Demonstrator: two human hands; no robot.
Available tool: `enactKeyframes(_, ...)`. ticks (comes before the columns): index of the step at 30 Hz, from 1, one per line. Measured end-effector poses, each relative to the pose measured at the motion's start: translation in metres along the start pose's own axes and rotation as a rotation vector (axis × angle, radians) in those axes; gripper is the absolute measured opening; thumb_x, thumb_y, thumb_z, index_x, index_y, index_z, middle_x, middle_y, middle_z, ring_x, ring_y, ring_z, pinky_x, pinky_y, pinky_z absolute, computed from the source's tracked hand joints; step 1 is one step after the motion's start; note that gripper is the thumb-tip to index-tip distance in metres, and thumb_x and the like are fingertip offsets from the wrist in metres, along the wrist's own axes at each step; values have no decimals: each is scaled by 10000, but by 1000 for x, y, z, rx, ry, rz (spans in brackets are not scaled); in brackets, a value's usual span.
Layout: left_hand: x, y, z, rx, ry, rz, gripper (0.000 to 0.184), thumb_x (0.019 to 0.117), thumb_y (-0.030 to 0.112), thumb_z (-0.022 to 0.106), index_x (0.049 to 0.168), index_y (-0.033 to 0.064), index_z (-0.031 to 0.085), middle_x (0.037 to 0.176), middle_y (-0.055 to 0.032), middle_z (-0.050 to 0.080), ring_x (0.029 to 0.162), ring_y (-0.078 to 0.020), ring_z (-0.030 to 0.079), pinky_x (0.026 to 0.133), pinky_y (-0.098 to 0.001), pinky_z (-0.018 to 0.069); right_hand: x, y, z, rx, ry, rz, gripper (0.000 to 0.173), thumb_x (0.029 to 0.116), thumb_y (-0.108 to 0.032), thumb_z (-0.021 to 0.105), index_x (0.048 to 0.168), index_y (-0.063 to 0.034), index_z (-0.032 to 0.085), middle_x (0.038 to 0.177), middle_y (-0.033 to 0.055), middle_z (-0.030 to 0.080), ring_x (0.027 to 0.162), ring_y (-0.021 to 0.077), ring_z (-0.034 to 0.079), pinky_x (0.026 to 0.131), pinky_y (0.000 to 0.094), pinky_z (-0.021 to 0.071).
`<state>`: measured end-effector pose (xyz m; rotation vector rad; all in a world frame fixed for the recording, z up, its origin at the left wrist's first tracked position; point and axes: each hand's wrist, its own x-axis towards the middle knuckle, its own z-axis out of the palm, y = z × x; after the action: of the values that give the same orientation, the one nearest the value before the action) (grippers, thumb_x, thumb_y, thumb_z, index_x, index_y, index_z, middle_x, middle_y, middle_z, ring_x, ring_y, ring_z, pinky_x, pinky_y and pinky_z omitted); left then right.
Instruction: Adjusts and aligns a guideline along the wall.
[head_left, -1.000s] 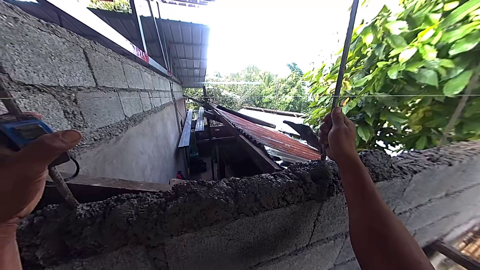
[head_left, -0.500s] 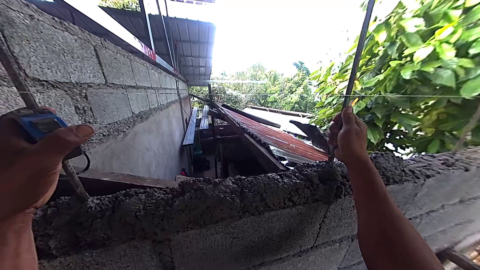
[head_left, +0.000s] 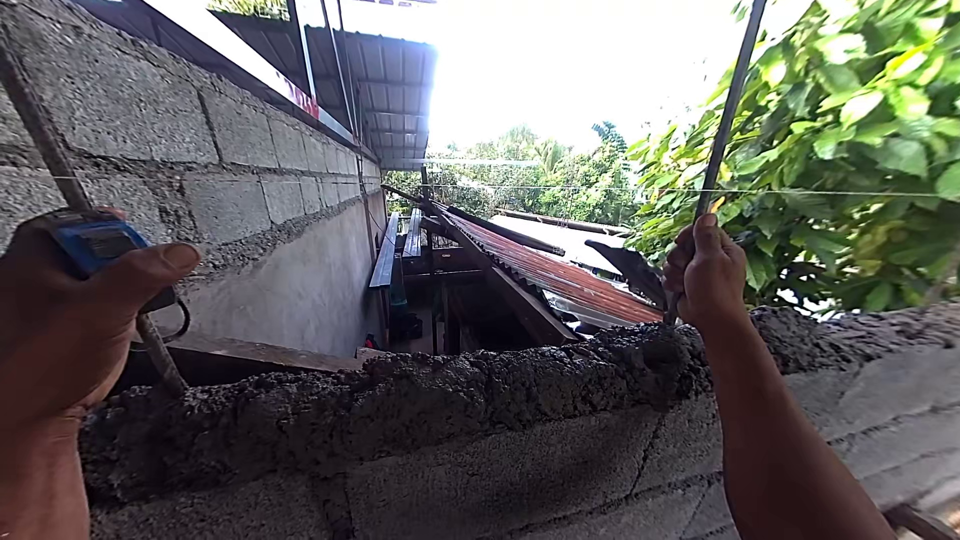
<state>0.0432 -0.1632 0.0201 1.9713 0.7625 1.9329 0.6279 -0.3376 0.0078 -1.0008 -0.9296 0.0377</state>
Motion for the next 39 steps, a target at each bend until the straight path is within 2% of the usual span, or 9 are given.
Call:
enactKeyframes(14,1,-1,0,-2,11,-8,709,785,427,828,1362,207,479,1118,92,608,992,8,624,865,-219,551,-1,-2,2,14,12,14,430,1114,-481,314,884,-191,534,544,-95,367,416,38,360,414,212,368)
enactKeyframes(19,1,-5,-3,9,7,-50,720,774,486,831,1363,247,492,1095,94,617,913,8,626,792,-215,551,0,0,1,19,10,2,435,1113,-486,317,877,-193,537,542,-89,353,415,47,343,414,216,353)
enactKeyframes(27,2,-5,-2,26,17,-47,752,765,515,825,1375,229,491,1105,81,616,923,1,626,783,-225,553,0,0,0,3,-7,-4,442,1109,-501,309,875,-199,530,545,-94,357,418,48,345,415,229,358)
enactKeyframes(31,1,-3,-2,17,12,-52,753,767,501,829,1374,224,480,1143,74,608,999,-12,624,856,-250,558,-1,-1,0,6,-9,-1,429,1112,-490,308,876,-204,525,551,-94,356,422,45,343,417,222,354)
enactKeyframes(39,1,-2,-1,8,12,-52,722,781,475,825,1368,226,487,1145,76,607,1003,-12,624,860,-252,558,-1,-1,1,11,-2,2,426,1116,-480,308,880,-200,527,549,-92,357,419,45,346,417,218,358)
